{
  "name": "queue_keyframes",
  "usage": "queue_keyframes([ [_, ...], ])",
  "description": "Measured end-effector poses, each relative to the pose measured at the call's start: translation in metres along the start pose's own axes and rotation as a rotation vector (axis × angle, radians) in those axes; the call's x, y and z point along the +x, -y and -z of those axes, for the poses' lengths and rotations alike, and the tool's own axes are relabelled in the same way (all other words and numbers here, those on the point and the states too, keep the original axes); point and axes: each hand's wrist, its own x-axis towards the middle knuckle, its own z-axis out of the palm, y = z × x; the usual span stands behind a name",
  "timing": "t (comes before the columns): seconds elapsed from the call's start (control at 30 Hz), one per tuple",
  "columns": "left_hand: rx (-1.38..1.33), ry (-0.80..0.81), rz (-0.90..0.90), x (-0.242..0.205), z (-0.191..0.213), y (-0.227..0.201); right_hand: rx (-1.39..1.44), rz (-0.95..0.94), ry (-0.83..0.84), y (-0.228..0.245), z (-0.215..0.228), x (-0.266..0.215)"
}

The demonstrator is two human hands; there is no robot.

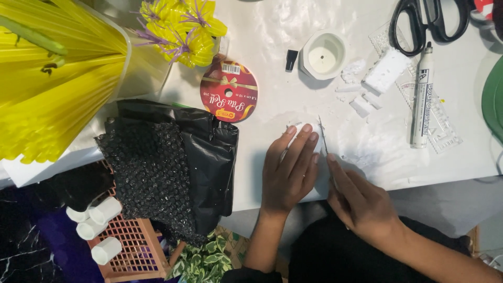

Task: The person marks a foam block and uses a utility knife to carve it into a specific shape for a handicraft project.

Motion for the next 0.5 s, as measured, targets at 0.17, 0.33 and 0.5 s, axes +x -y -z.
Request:
queue_keyframes([
  [0.17,-0.101,0.040,0.129,0.001,-0.002,0.002,0.165,-0.397,0.120,-0.013,0.016,-0.008],
  [0.33,-0.287,0.192,0.269,0.021,0.005,0.003,0.194,-0.304,-0.020,-0.039,0.033,-0.017],
  [0.5,-1.196,0.019,0.461,0.041,0.003,-0.001,0.340,-0.223,-0.021,-0.034,0.068,0.014],
])
